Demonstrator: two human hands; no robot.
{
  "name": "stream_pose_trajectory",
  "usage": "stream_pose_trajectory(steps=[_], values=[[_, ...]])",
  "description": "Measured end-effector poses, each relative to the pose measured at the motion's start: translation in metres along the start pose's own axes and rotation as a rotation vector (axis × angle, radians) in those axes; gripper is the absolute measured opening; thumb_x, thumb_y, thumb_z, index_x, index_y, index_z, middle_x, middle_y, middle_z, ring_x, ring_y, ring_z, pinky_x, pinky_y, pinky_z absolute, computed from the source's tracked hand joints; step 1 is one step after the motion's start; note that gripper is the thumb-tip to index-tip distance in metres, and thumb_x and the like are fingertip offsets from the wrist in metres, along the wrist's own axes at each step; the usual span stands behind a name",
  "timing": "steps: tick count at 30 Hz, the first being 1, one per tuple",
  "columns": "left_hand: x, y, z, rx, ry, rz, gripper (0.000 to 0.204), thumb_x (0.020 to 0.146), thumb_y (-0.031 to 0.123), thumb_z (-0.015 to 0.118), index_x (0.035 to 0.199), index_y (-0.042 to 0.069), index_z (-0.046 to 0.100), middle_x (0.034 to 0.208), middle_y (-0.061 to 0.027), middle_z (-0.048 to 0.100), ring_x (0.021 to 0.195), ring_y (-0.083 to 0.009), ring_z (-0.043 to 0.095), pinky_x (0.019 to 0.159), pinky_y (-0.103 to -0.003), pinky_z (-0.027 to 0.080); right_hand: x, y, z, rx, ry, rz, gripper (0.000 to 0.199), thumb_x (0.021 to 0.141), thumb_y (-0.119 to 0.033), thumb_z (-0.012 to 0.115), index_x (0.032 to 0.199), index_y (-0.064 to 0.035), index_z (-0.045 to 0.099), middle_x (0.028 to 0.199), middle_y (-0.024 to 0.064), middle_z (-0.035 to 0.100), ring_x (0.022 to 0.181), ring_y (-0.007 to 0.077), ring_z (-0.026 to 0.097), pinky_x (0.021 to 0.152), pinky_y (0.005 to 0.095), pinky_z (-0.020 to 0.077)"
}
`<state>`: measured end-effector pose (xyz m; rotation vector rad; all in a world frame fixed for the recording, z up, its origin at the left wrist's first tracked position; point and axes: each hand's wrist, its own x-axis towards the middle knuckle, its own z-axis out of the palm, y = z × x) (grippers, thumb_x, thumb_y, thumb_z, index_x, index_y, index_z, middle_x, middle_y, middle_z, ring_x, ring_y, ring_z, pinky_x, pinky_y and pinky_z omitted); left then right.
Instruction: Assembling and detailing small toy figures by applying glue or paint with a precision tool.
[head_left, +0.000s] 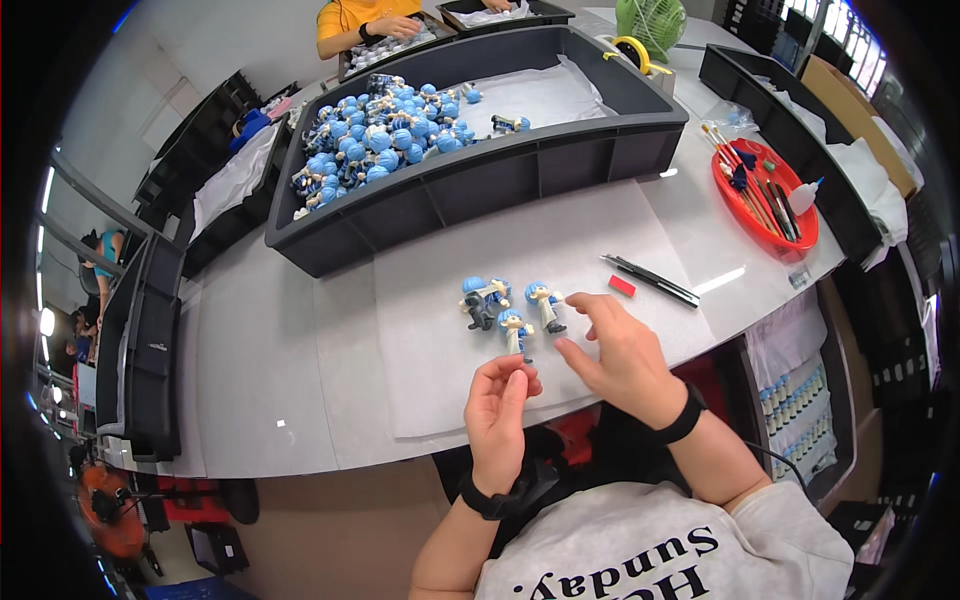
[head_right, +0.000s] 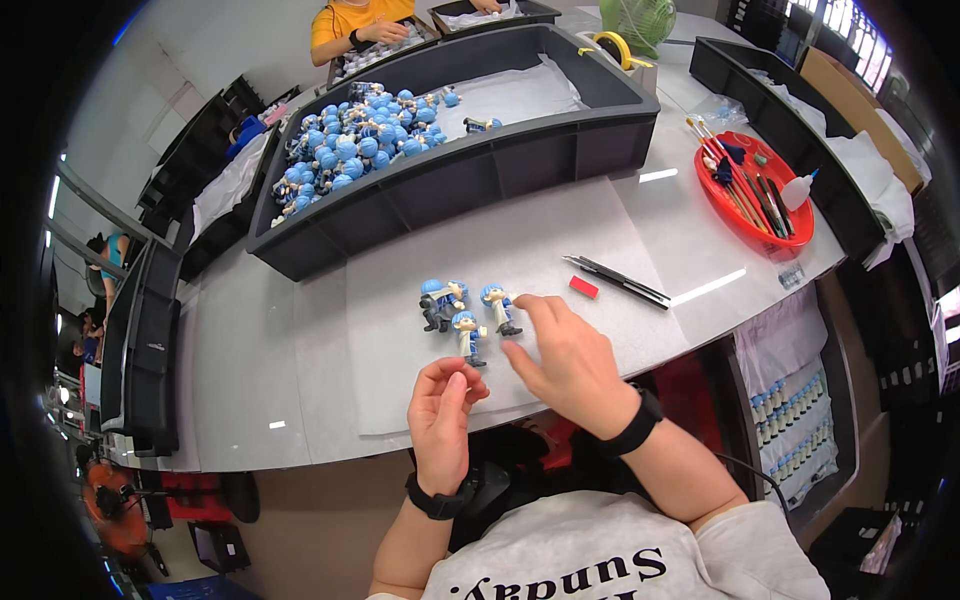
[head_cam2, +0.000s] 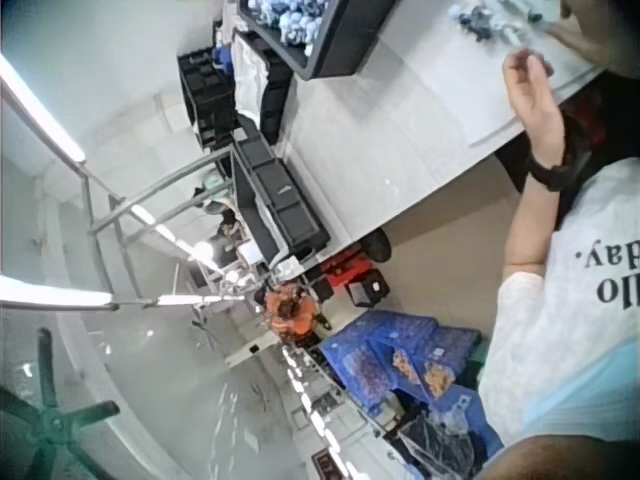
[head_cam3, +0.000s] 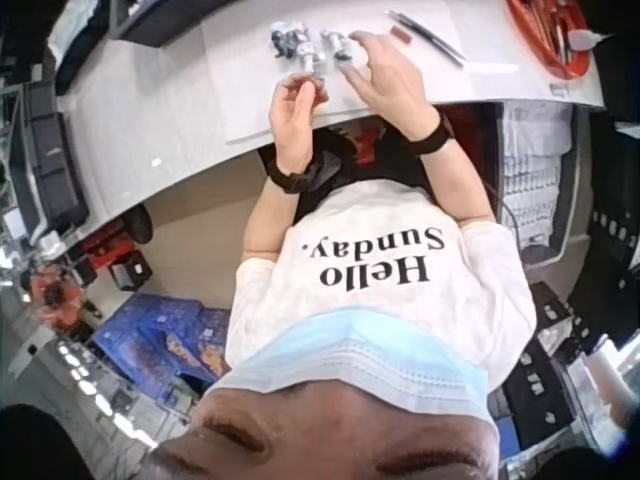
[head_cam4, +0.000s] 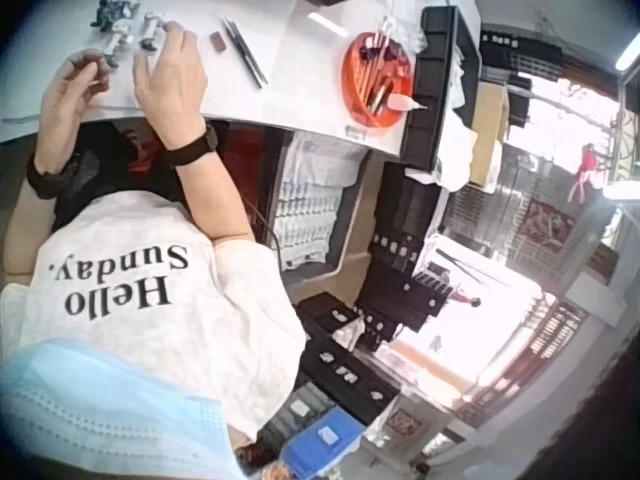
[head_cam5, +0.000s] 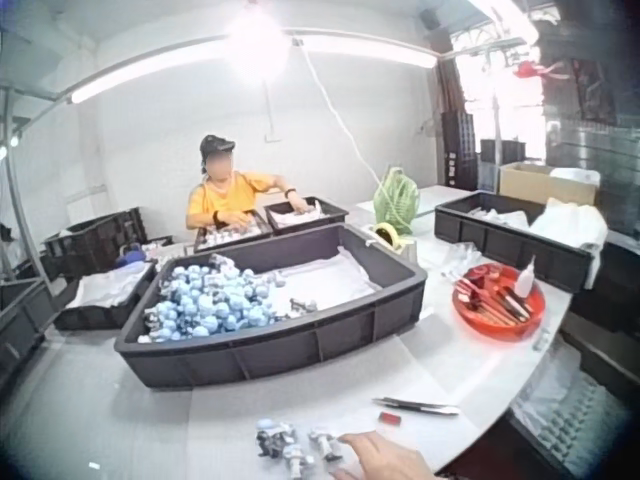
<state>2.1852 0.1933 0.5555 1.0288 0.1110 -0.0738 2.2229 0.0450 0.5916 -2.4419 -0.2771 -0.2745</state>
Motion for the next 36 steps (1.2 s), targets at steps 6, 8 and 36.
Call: stream_pose_trajectory(steps=[6,8,36], values=[[0.004,-0.008,0.027,0.299,-0.080,0.110,0.021,0.086,0.001,0.047,0.107,-0.002,0.048,0.100,-0.0089,0.055,0.088,-0.0139,0.053,0.080,-0.026,0.043,-0.014,0.006,-0.009,-0.055,-0.068,-0.020,0.042,0.072,-0.013,0.060,0.112,-0.0050,0.047,0.098,0.0160,0.053,0.080,0.0306,0.056,0.063,0.0371,0.0475],[0.003,-0.010,0.025,0.702,-0.175,0.343,0.019,0.078,-0.002,0.053,0.097,-0.003,0.053,0.100,-0.0115,0.055,0.086,-0.0200,0.057,0.075,-0.028,0.046,-0.022,0.016,-0.021,-0.074,-0.163,-0.012,0.043,0.073,-0.014,0.061,0.113,-0.0060,0.049,0.104,0.0148,0.053,0.089,0.0296,0.054,0.074,0.0352,0.0454],[0.021,0.112,-0.065,1.477,-0.359,0.347,0.038,0.079,0.016,0.058,0.112,-0.001,0.049,0.117,-0.0177,0.048,0.111,-0.0324,0.044,0.091,-0.037,0.038,0.068,0.008,-0.114,-0.114,0.014,-0.297,0.037,0.074,-0.010,0.062,0.107,0.0016,0.053,0.100,0.0176,0.057,0.095,0.0306,0.053,0.083,0.0347,0.0400]])
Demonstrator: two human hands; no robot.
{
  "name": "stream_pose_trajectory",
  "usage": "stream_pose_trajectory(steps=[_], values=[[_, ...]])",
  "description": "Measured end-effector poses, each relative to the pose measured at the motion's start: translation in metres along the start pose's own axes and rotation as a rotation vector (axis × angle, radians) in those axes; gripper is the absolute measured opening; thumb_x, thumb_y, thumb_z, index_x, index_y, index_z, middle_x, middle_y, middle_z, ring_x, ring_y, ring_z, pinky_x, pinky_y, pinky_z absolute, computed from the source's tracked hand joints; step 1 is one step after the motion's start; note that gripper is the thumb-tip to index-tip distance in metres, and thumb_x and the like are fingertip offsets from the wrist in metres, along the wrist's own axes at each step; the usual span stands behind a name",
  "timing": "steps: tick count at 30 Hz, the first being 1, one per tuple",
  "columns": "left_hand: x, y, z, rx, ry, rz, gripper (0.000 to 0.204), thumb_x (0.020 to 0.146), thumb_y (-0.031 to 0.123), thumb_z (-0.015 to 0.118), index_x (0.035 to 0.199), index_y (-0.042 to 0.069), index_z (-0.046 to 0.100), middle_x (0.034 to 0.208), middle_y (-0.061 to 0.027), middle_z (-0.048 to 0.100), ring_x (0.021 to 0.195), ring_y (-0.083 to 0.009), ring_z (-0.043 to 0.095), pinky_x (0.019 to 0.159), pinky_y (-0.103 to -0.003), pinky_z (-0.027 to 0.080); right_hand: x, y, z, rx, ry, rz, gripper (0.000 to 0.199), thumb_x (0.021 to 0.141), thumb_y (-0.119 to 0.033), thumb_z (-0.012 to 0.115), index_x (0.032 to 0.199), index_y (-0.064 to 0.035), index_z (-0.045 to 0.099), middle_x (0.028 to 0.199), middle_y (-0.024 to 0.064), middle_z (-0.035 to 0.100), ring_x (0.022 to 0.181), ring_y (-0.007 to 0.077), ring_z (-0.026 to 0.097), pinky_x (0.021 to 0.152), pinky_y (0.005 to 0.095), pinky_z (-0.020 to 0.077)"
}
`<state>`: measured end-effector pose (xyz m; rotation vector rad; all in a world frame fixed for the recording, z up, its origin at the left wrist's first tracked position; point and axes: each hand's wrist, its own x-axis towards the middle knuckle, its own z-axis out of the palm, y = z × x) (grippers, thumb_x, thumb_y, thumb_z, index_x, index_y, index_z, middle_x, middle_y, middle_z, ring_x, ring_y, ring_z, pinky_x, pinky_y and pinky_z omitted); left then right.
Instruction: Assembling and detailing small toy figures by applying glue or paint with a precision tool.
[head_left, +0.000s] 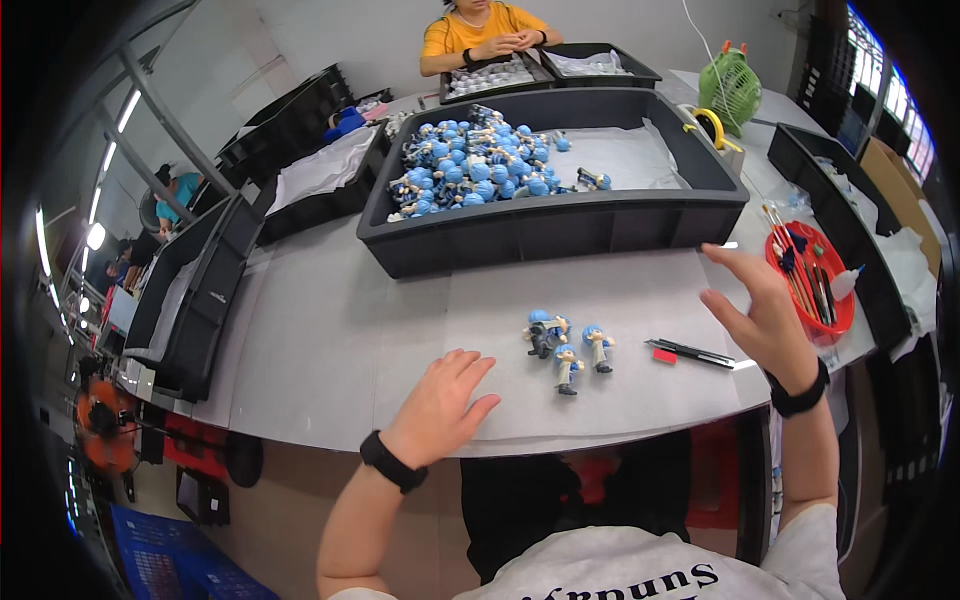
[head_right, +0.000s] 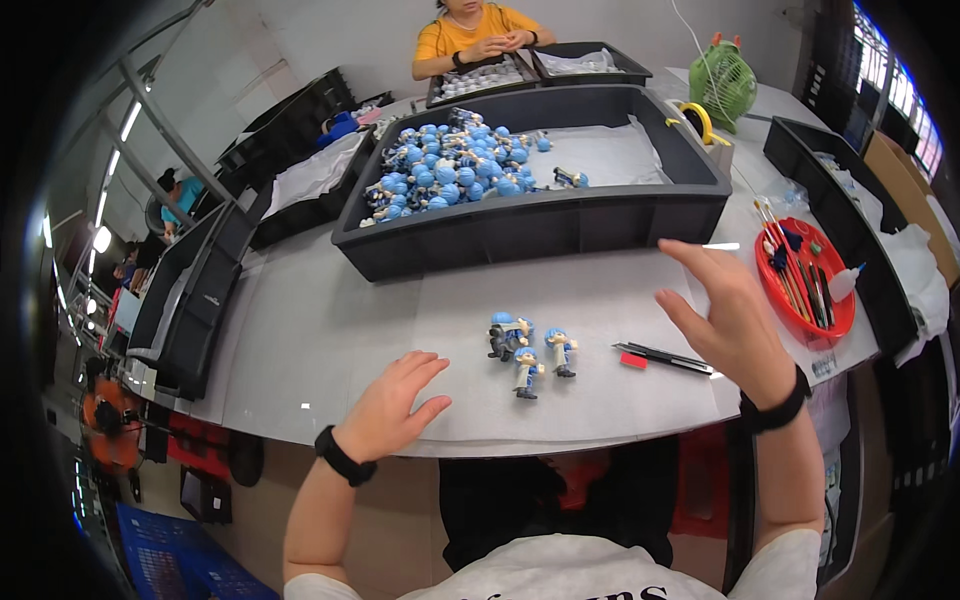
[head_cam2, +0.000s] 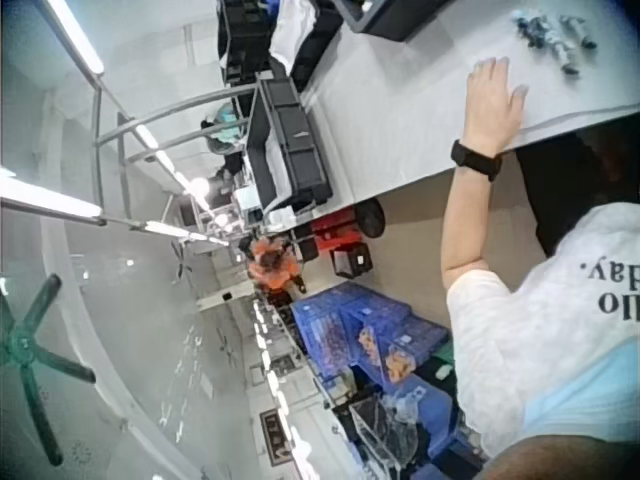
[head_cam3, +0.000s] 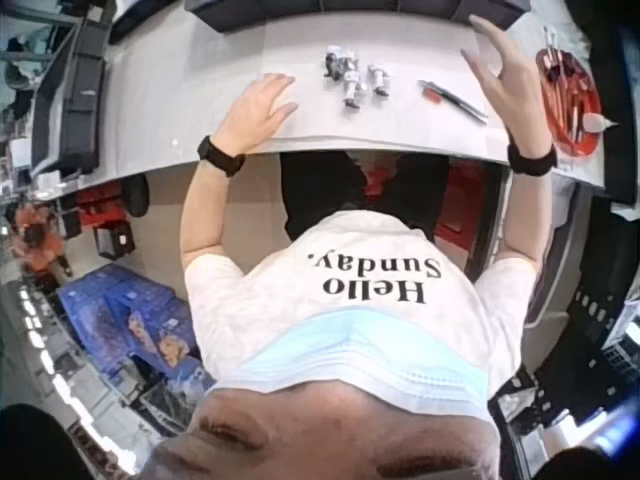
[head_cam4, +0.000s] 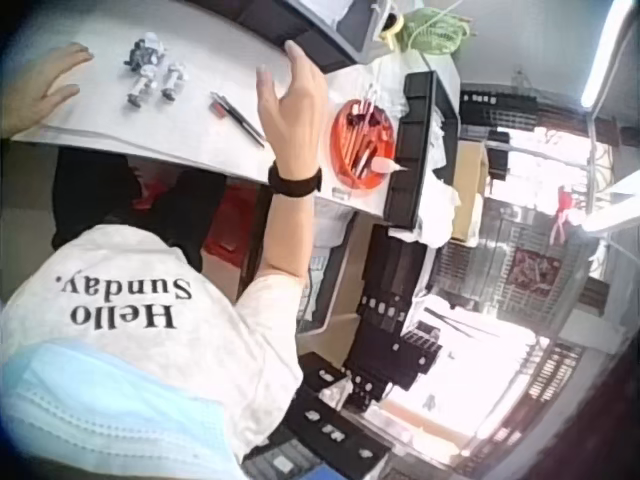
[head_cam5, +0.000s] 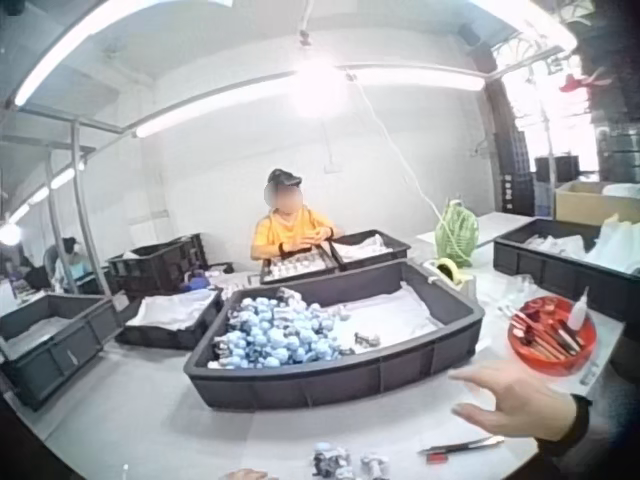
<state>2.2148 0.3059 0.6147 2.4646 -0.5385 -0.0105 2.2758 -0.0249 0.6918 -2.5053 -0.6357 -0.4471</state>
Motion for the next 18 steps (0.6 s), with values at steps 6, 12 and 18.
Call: stream_pose_trajectory(steps=[6,12,18], values=[[-0.003,-0.050,0.013,0.194,-0.209,0.104,0.059,0.076,0.029,0.062,0.124,0.005,0.039,0.132,-0.0244,0.026,0.121,-0.0394,0.028,0.099,-0.041,0.029,0.091,-0.013,0.098,0.087,0.075,-0.322,0.046,0.072,-0.011,0.065,0.115,-0.0029,0.048,0.109,0.0174,0.054,0.101,0.0319,0.051,0.086,0.0348,0.0411],[-0.008,-0.058,0.051,0.241,-0.325,0.046,0.069,0.082,0.042,0.050,0.133,0.006,0.023,0.138,-0.0255,0.011,0.128,-0.0419,0.013,0.103,-0.045,0.018,0.125,-0.001,0.168,-0.104,0.088,-0.460,0.051,0.070,-0.024,0.068,0.114,-0.0069,0.048,0.105,0.0128,0.051,0.100,0.0294,0.048,0.087,0.0389,0.0367],[-0.002,-0.051,0.045,0.303,-0.358,-0.059,0.071,0.085,0.046,0.040,0.135,0.002,0.015,0.140,-0.0248,0.003,0.131,-0.0379,0.003,0.105,-0.045,0.009,0.160,0.016,0.180,-0.282,0.037,-0.494,0.037,0.074,-0.016,0.062,0.108,-0.0075,0.050,0.090,0.0114,0.055,0.083,0.0297,0.055,0.070,0.0376,0.0449]])
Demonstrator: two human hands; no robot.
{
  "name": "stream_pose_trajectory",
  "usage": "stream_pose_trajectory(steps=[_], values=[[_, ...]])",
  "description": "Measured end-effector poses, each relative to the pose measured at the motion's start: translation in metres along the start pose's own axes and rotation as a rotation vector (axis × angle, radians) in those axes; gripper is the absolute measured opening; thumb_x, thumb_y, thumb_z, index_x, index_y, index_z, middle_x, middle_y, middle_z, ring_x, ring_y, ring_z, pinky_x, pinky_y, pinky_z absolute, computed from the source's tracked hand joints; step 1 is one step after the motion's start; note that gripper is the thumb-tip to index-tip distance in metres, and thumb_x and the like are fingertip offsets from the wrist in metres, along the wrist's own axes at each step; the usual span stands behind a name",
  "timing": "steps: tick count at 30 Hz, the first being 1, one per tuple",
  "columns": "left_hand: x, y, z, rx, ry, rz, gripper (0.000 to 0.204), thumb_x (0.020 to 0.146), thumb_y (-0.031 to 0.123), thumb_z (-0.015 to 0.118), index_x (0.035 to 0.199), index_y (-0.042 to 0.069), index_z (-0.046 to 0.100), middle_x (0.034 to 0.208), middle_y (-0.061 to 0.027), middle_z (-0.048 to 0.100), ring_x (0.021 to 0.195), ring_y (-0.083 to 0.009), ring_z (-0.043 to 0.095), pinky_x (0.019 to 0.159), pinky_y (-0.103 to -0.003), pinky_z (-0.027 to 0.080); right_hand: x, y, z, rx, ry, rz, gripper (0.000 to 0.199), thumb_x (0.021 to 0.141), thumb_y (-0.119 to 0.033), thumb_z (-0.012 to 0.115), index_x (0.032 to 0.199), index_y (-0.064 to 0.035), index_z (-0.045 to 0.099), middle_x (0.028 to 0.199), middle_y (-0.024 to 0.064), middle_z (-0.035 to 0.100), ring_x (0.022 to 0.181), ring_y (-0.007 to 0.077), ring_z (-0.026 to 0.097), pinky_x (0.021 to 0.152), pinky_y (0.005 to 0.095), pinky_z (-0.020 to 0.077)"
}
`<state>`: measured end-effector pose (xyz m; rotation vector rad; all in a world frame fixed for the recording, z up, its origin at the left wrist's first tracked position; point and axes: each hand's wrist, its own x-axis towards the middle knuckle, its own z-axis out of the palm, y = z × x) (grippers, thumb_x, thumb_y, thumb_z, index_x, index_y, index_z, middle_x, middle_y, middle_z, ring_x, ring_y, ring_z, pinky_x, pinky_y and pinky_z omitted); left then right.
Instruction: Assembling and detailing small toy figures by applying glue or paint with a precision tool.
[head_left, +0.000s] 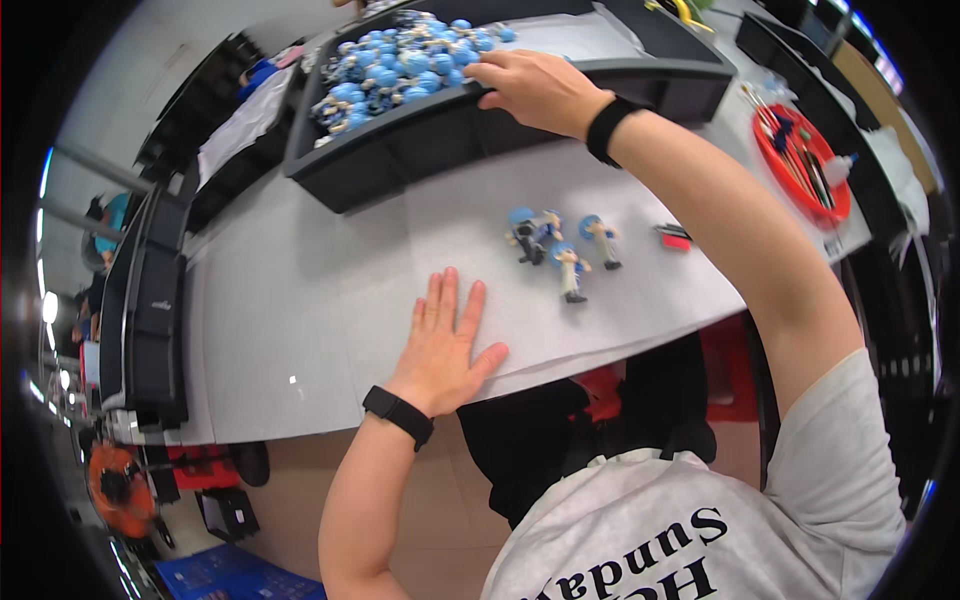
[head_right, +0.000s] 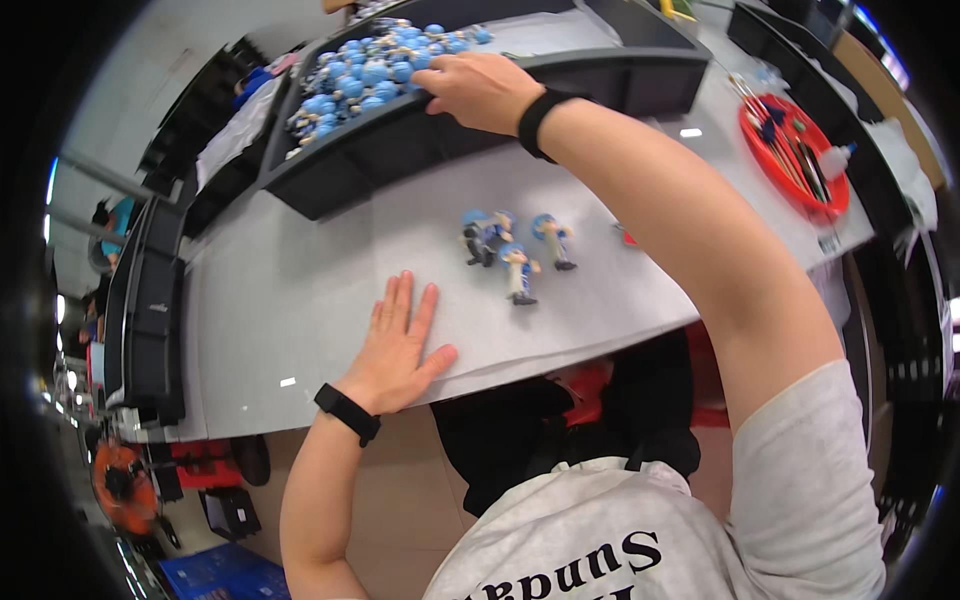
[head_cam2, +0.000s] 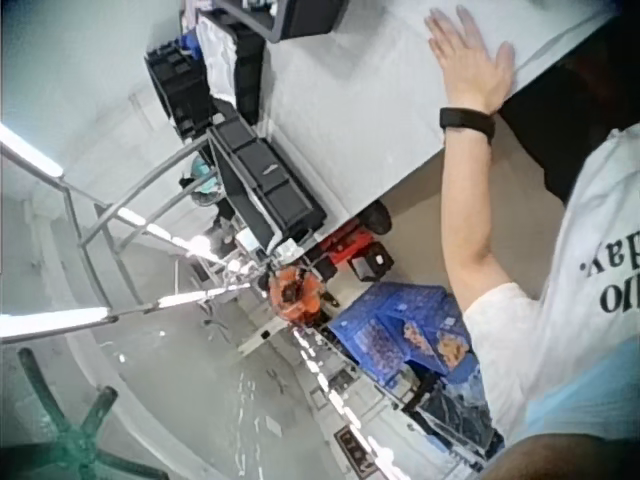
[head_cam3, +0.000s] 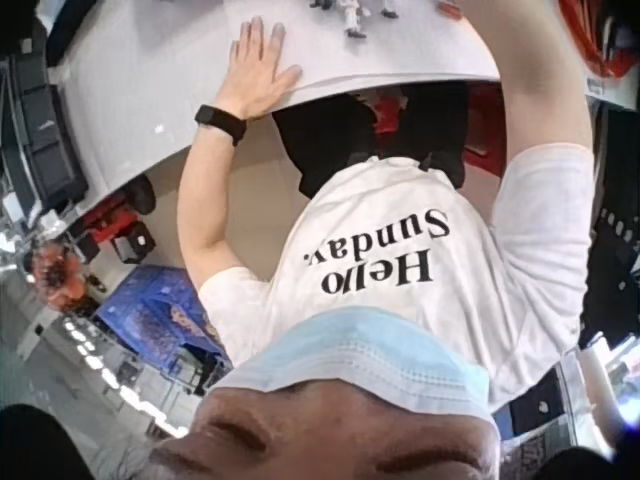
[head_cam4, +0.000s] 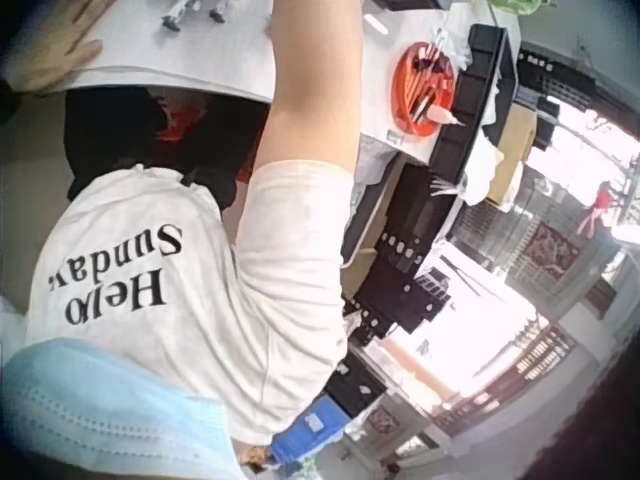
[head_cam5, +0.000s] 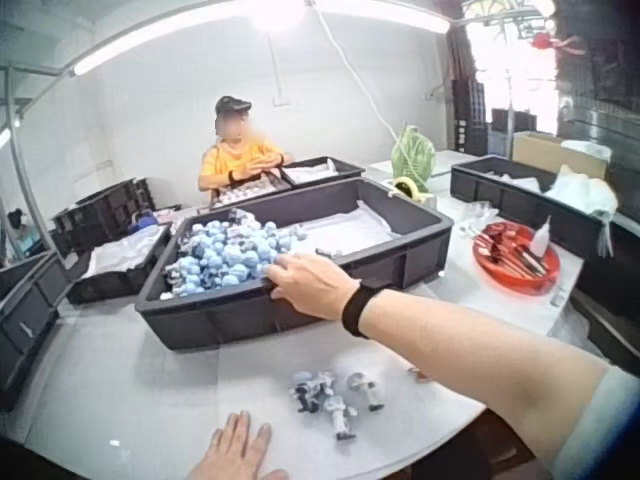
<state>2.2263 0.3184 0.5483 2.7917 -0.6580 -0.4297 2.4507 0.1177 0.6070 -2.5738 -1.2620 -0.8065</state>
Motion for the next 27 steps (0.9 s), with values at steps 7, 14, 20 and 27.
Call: stream_pose_trajectory(steps=[7,14,20,27], values=[[-0.006,0.008,0.010,0.048,0.057,-0.038,0.072,0.083,0.049,0.039,0.136,0.005,0.017,0.140,-0.0239,0.008,0.130,-0.0378,0.008,0.104,-0.046,0.012,-0.003,-0.011,-0.021,-0.191,-0.284,0.054,0.030,0.069,-0.001,0.055,0.098,-0.0059,0.047,0.081,0.0107,0.055,0.080,0.0286,0.057,0.064,0.0378,0.0462],[-0.027,0.019,0.026,0.005,0.056,-0.084,0.076,0.083,0.053,0.037,0.136,0.004,0.015,0.140,-0.0246,0.004,0.130,-0.0384,0.005,0.104,-0.048,0.011,-0.018,-0.018,-0.013,-0.230,-0.157,-0.020,0.027,0.065,0.001,0.058,0.089,-0.0051,0.047,0.081,0.0095,0.054,0.082,0.0259,0.057,0.061,0.0361,0.0476],[-0.034,0.026,0.021,-0.012,0.020,-0.129,0.078,0.082,0.056,0.036,0.137,0.005,0.013,0.140,-0.0243,0.002,0.130,-0.0383,0.003,0.104,-0.047,0.010,-0.016,-0.018,-0.011,-0.218,-0.151,0.015,0.027,0.066,0.001,0.057,0.089,-0.0054,0.047,0.082,0.0086,0.054,0.083,0.0256,0.057,0.064,0.0360,0.0468],[-0.037,0.030,-0.032,0.066,0.074,-0.011,0.061,0.087,0.040,0.041,0.133,0.003,0.025,0.136,-0.0239,0.021,0.128,-0.0338,0.020,0.104,-0.047,0.014,-0.010,-0.013,-0.044,-0.244,0.065,-0.005,0.043,0.072,-0.008,0.060,0.113,-0.0108,0.048,0.097,0.0098,0.056,0.093,0.0264,0.053,0.079,0.0353,0.0414]])
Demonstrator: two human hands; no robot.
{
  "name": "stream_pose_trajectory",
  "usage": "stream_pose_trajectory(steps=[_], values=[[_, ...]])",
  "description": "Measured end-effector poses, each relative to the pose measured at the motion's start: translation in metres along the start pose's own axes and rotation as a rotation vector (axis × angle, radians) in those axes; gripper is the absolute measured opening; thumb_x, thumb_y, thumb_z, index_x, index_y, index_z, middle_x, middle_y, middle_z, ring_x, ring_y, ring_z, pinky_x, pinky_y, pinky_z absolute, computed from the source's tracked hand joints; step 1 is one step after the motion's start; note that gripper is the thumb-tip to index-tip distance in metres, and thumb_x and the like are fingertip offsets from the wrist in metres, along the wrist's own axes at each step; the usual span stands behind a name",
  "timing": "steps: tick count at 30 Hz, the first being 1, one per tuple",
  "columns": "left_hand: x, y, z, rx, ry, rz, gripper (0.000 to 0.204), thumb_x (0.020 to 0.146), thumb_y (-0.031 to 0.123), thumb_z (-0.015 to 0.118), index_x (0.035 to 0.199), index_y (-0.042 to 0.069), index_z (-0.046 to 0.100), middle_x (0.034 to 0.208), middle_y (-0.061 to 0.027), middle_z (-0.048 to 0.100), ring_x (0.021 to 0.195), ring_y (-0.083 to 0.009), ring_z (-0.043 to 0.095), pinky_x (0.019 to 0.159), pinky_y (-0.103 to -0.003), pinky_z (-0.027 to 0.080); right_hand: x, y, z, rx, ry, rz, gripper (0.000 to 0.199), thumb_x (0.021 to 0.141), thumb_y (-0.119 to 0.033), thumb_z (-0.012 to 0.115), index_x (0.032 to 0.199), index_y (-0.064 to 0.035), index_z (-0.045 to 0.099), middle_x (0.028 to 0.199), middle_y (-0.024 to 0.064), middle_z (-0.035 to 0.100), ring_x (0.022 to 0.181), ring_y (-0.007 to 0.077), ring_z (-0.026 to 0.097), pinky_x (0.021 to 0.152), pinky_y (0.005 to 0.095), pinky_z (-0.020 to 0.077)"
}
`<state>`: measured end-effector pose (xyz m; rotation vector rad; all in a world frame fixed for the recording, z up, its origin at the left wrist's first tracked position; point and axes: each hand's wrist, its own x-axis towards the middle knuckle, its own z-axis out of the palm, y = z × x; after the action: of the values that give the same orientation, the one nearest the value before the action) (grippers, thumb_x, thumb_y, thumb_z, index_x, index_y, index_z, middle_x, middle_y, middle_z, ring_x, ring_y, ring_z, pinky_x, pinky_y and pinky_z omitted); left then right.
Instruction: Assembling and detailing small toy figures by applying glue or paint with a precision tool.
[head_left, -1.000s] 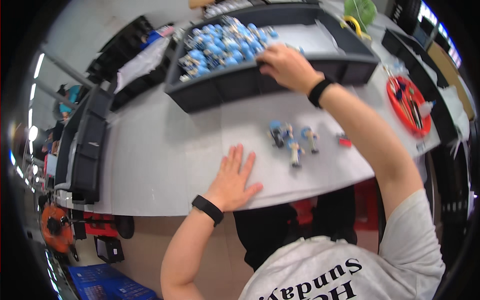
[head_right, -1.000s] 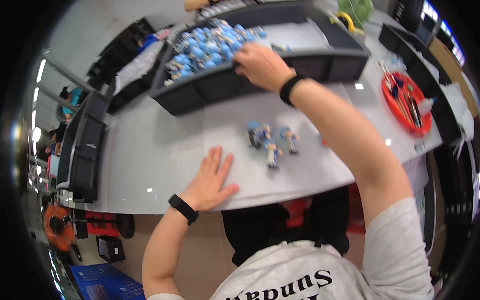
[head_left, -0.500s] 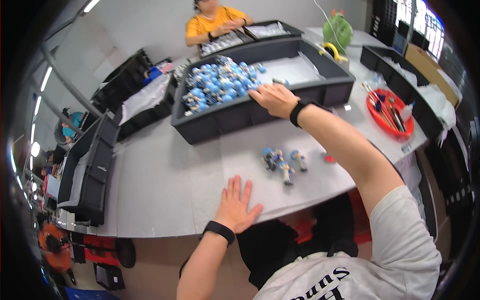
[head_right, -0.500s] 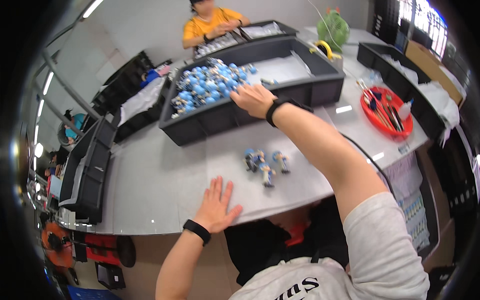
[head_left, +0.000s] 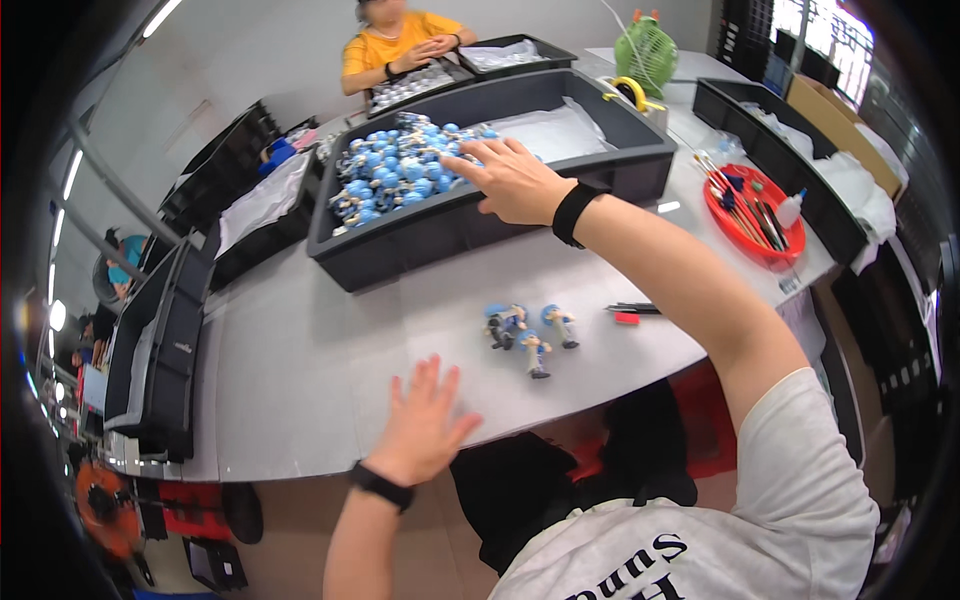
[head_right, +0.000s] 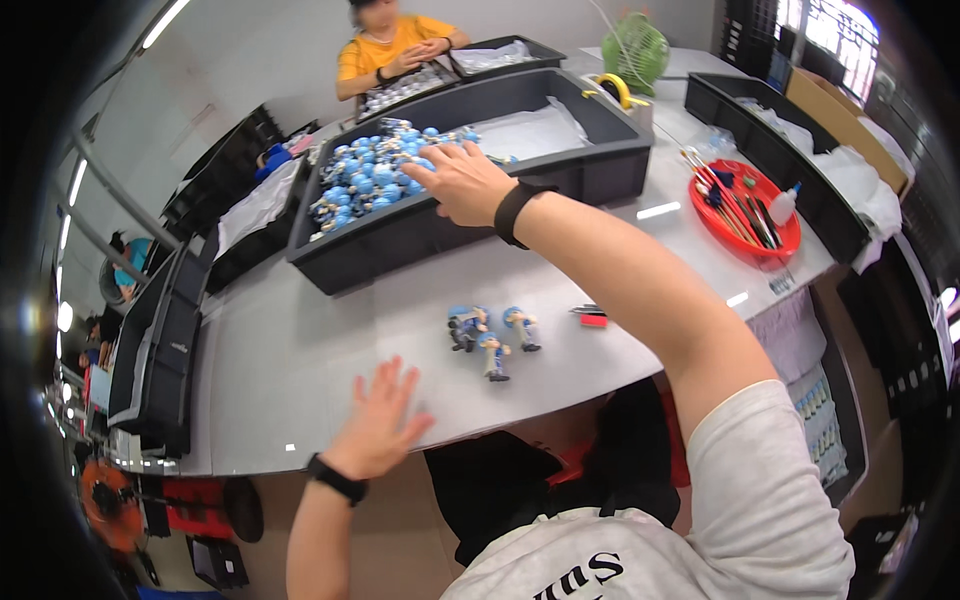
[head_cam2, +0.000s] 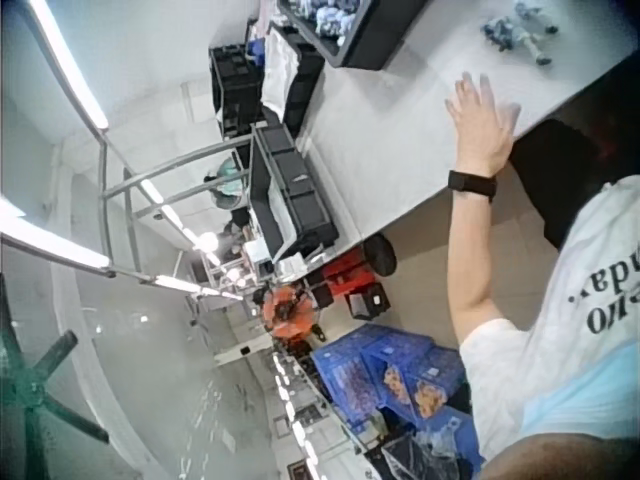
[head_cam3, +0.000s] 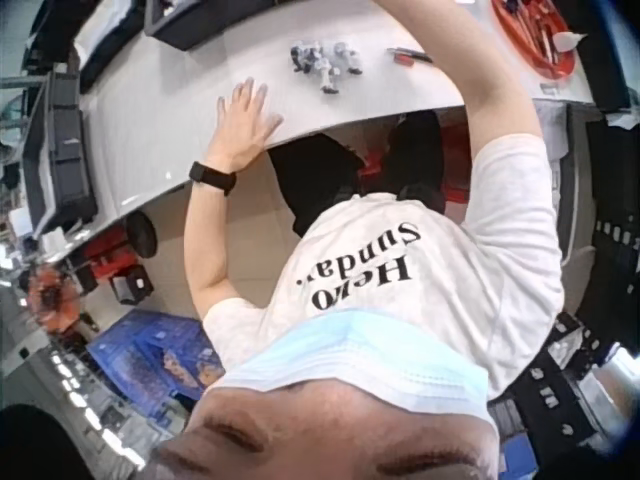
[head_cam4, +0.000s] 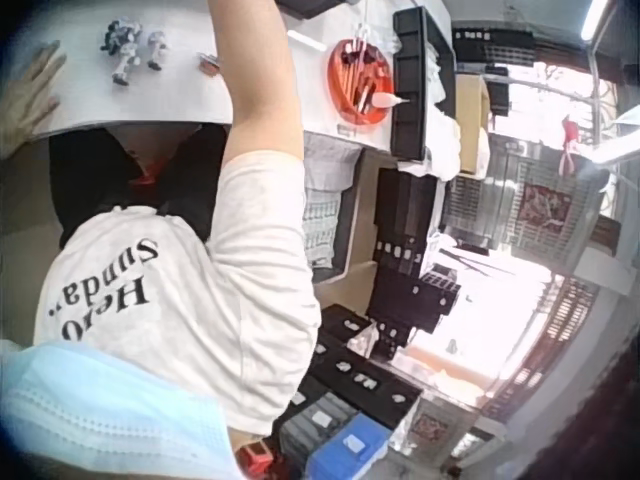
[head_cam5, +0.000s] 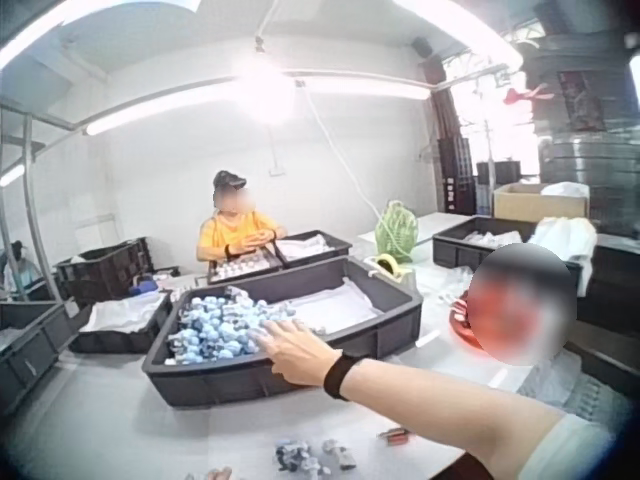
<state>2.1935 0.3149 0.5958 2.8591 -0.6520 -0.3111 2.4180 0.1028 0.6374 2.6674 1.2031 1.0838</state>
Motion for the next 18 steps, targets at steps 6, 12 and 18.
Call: stream_pose_trajectory(steps=[6,12,18], values=[[-0.026,-0.006,-0.083,-1.811,0.782,0.402,0.029,0.092,0.021,0.037,0.110,0.001,0.048,0.103,-0.0105,0.055,0.086,-0.0203,0.055,0.085,-0.034,0.041,-0.046,-0.005,-0.083,0.443,-0.085,0.473,0.033,0.084,-0.033,0.049,0.071,-0.0042,0.055,0.056,0.0155,0.055,0.058,0.0344,0.056,0.054,0.0420,0.0443],[-0.010,0.079,-0.019,-2.192,0.652,0.004,0.046,0.094,0.037,0.030,0.075,0.004,0.056,0.055,-0.0042,0.048,0.049,-0.0136,0.044,0.056,-0.027,0.040,-0.146,-0.063,-0.102,0.665,-0.344,0.647,0.031,0.077,-0.030,0.057,0.091,-0.0020,0.056,0.067,0.0167,0.058,0.065,0.0338,0.057,0.059,0.0411,0.0444],[0.050,0.118,0.049,-1.653,0.625,-0.155,0.027,0.092,0.019,0.041,0.101,-0.001,0.056,0.095,-0.0075,0.058,0.087,-0.0138,0.054,0.076,-0.028,0.045,-0.160,-0.117,-0.091,0.525,-0.264,0.846,0.036,0.074,-0.025,0.061,0.102,-0.0046,0.053,0.071,0.0110,0.060,0.075,0.0267,0.057,0.055,0.0373,0.0457]])
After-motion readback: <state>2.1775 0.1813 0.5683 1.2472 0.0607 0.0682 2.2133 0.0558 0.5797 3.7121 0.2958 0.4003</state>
